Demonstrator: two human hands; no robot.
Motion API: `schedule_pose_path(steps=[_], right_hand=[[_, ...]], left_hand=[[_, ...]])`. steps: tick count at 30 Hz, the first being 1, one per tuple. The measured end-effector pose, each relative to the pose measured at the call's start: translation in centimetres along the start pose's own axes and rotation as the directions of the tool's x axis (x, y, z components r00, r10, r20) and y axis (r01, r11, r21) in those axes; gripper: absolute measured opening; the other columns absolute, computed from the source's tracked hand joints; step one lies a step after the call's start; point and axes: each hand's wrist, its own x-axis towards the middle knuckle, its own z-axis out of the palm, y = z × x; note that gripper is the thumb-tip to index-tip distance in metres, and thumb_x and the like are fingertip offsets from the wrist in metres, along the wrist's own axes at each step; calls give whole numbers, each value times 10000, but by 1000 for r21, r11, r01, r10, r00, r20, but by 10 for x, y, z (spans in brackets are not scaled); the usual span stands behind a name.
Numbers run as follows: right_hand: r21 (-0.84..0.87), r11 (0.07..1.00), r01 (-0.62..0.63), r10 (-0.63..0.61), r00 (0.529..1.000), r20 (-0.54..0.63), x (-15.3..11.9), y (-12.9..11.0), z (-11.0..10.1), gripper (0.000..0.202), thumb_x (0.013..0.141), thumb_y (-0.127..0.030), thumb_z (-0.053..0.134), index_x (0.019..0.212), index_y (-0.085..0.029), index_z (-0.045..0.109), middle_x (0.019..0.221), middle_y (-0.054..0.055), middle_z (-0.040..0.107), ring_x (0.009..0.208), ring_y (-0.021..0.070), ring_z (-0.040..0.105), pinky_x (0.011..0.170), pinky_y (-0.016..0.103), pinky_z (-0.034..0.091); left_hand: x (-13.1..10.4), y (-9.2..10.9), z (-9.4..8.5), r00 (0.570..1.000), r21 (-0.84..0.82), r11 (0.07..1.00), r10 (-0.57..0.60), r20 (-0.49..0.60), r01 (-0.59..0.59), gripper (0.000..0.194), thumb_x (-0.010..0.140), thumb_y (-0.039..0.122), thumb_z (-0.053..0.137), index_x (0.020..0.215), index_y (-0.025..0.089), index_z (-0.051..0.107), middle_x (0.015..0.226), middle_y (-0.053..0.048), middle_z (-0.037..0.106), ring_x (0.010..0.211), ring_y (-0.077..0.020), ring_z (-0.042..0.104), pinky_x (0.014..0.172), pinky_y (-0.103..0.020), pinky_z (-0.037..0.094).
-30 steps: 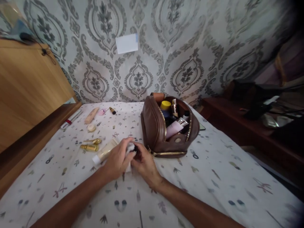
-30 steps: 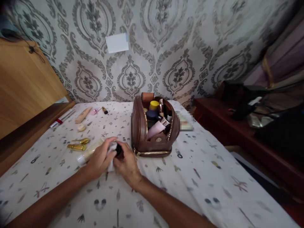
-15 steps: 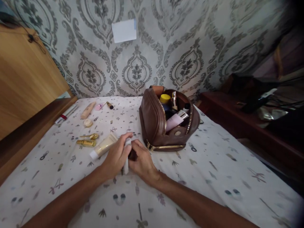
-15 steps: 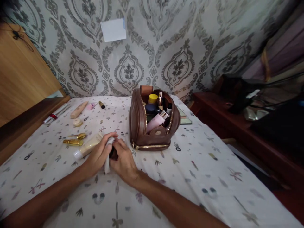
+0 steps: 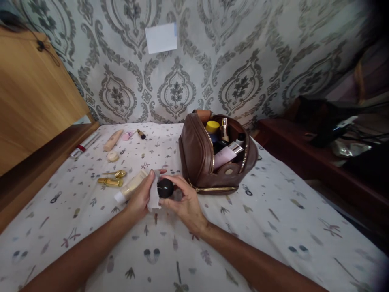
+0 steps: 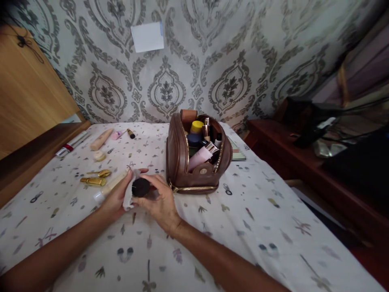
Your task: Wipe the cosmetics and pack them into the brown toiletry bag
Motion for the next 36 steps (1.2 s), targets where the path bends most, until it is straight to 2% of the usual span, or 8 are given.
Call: schedule_pose_path(steps=[3, 8, 16, 23, 25, 30, 33, 36], right_hand=[[-66, 997, 38, -40, 999, -20, -1, 3, 1, 417, 771, -167, 725, 1167, -278, 657, 1102, 47, 676, 1043, 226, 603, 894, 370, 507], [-273, 958, 90, -104, 994, -35, -3, 10, 2, 472, 722, -85, 682, 1161, -257, 655, 1148, 79, 614, 1104, 258, 566, 968, 428, 478], [-247, 948, 199, -194, 980, 45, -5, 0, 2, 446, 775, -97, 646, 1195, -238, 593, 1042, 56, 651, 980, 229, 599, 873, 379, 502], [-136, 991, 12, -21, 998, -59, -9, -5, -2, 348, 774, -205, 686, 1111, -226, 603, 975, 35, 657, 876, 198, 615, 748, 299, 499], [-143, 990, -10, 5, 999, -39, -11, -7, -2, 355, 755, -202, 686, 1099, -223, 603, 957, 34, 649, 852, 195, 610, 698, 282, 489], [-147, 987, 68, -69, 998, -6, -15, -8, 0, 503, 727, -143, 627, 1213, -256, 563, 1003, 35, 609, 885, 197, 589, 687, 277, 489], [-126, 982, 143, -143, 990, 14, -13, -6, -1, 511, 744, -181, 648, 1240, -268, 560, 997, 38, 589, 880, 200, 583, 675, 280, 487], [-124, 979, 163, -161, 987, 21, -8, -15, -10, 439, 760, -293, 727, 1177, -255, 592, 935, 28, 573, 800, 186, 576, 605, 264, 471]], left_hand=[[1, -3, 0, 1000, 35, 999, 21, -11, -21, 572, 801, 647, 626, 1115, 171, 666, 689, 11, 691, 461, -105, 544, 401, -206, 364], [3, -7, -1, 990, 209, 974, 106, -98, -84, 467, 757, 641, 657, 809, 177, 663, 600, 49, 582, 482, -97, 500, 413, -201, 379], [-5, 4, 2, 944, 487, 845, 310, -110, -221, 384, 800, 585, 565, 655, 228, 562, 680, 1, 597, 709, -196, 567, 669, -295, 501], [-12, 1, -1, 927, 605, 730, 373, 35, -317, 380, 909, 548, 459, 1002, 221, 629, 1004, -46, 704, 954, -223, 633, 861, -305, 496], [-13, -5, -3, 926, 601, 740, 377, 0, -301, 400, 887, 553, 485, 1060, 223, 628, 1102, -63, 707, 1052, -245, 632, 937, -331, 488], [-4, -22, -20, 899, 542, 820, 363, -243, -184, 461, 842, 552, 541, 1140, 217, 650, 1304, -81, 660, 1327, -295, 506, 1124, -420, 398], [5, -27, -37, 923, 569, 814, 300, -241, -116, 471, 858, 580, 509, 1130, 230, 666, 1297, -74, 673, 1325, -311, 514, 1119, -468, 416], [9, -28, -48, 958, 604, 785, 259, -119, -137, 560, 887, 666, 376, 1132, 251, 663, 1264, -66, 692, 1281, -326, 551, 1068, -488, 468]])
